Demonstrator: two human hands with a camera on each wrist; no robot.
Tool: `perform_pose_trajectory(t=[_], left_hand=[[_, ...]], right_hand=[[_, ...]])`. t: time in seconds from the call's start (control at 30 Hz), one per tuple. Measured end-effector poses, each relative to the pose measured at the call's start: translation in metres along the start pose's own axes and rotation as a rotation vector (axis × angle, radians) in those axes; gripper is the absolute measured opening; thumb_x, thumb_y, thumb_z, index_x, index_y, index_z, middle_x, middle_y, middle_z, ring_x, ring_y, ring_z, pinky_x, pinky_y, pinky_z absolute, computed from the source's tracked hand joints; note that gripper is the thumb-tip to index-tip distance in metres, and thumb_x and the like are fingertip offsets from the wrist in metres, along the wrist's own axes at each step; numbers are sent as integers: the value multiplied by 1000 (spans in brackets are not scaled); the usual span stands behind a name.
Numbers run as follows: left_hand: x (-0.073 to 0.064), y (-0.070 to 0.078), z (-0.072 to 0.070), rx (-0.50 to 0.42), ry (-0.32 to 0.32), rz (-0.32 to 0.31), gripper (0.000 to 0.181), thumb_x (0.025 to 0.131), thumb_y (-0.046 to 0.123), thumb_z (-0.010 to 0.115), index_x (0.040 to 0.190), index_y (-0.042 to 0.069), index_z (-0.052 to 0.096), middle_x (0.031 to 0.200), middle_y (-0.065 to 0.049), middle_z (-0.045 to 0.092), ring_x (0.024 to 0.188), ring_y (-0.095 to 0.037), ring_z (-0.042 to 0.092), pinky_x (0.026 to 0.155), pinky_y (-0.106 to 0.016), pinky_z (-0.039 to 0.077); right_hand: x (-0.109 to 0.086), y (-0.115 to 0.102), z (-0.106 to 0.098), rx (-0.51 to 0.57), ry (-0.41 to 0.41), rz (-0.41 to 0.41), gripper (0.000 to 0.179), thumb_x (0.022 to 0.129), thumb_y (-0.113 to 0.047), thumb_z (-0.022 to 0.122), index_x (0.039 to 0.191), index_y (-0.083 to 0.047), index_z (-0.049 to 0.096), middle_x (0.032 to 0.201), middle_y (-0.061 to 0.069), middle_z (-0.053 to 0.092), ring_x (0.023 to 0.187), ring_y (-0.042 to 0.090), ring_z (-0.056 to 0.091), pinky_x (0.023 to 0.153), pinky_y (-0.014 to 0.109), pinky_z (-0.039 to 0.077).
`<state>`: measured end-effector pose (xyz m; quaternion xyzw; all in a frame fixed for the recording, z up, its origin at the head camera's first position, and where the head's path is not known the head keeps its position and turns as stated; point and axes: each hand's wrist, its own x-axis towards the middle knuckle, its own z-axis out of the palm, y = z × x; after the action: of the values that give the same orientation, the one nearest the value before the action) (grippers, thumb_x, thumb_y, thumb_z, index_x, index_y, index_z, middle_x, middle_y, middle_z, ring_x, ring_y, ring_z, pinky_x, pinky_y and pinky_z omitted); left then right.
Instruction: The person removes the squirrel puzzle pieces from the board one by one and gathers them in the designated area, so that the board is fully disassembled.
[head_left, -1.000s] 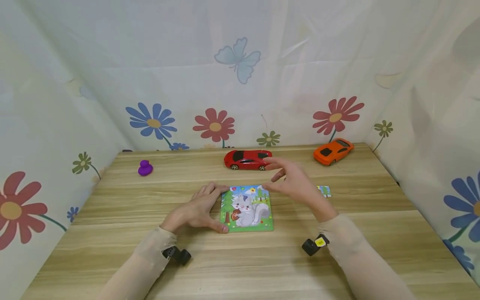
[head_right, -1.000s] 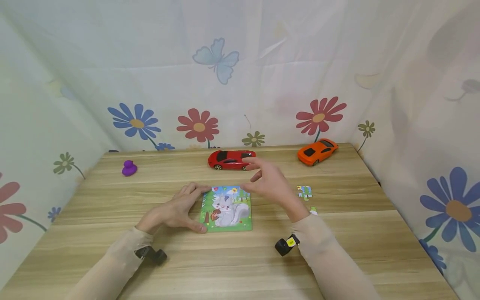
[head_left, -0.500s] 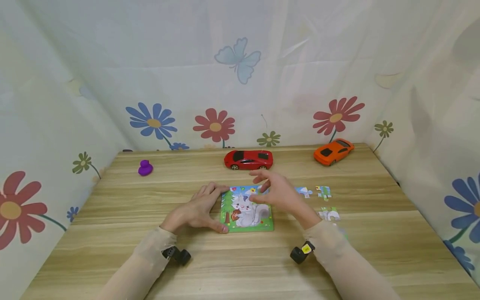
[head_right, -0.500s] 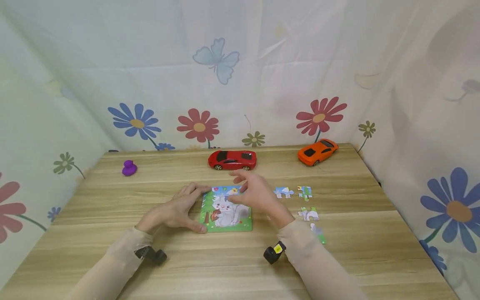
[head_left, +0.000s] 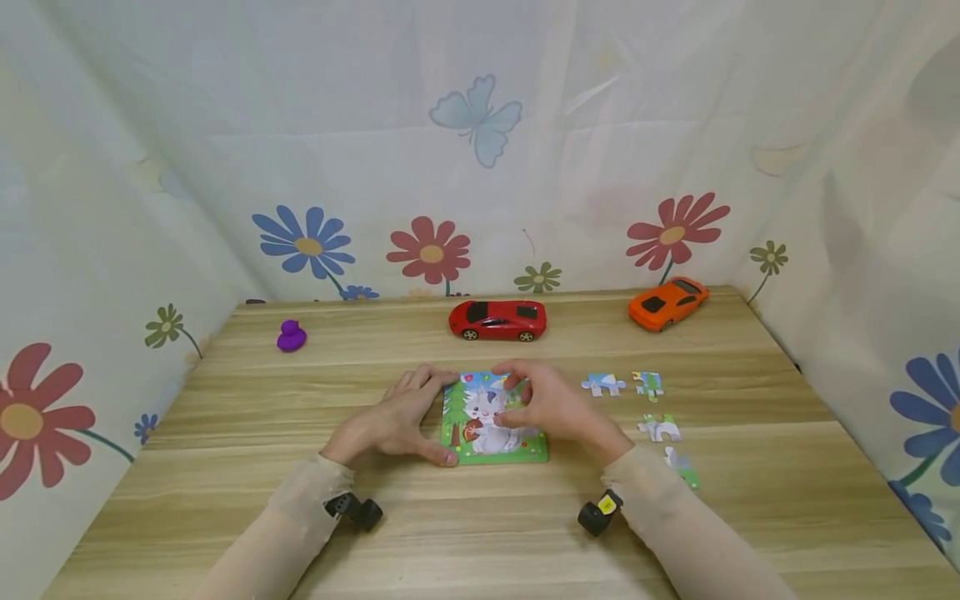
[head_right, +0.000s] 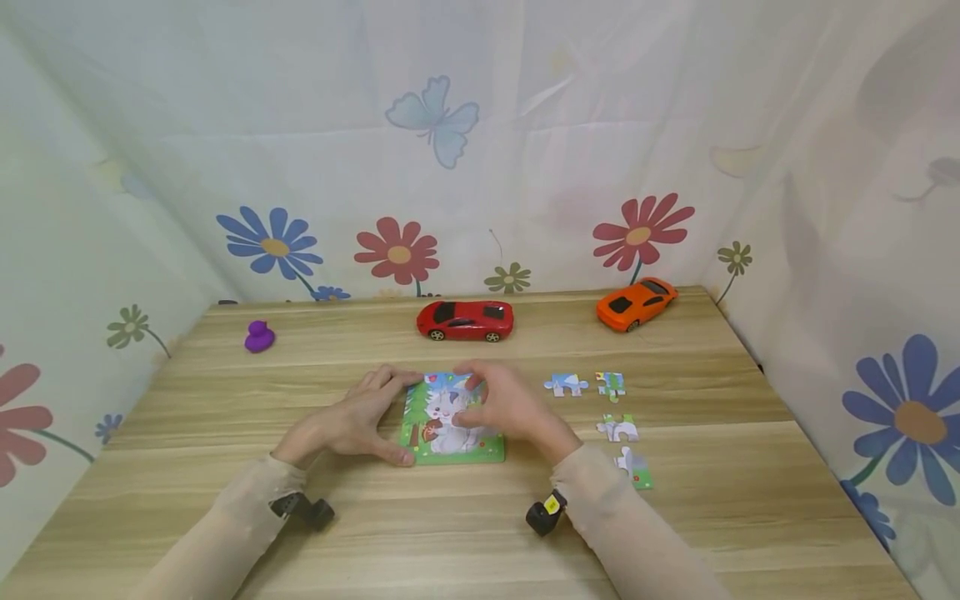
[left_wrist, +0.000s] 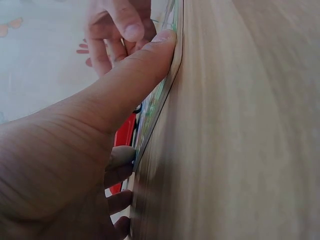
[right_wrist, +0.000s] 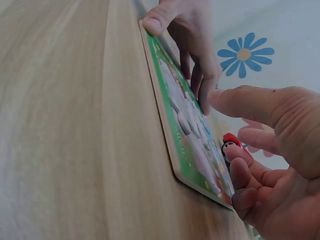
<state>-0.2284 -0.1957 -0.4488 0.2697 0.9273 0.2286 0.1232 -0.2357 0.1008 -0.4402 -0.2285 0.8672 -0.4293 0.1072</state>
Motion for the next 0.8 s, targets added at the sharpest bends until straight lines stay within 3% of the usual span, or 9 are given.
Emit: perform_pose_trajectory(t=[0.8], left_hand=[[1,0,1,7,3,19,128,75,66,98,172,11,35,164,-10,40,149,-32,37,127,-63,33]], right_hand=[[3,7,8,-123,-24,-20,54,89,-20,97,137,-6,77,112,5,67,102,21,59,91,37,52]])
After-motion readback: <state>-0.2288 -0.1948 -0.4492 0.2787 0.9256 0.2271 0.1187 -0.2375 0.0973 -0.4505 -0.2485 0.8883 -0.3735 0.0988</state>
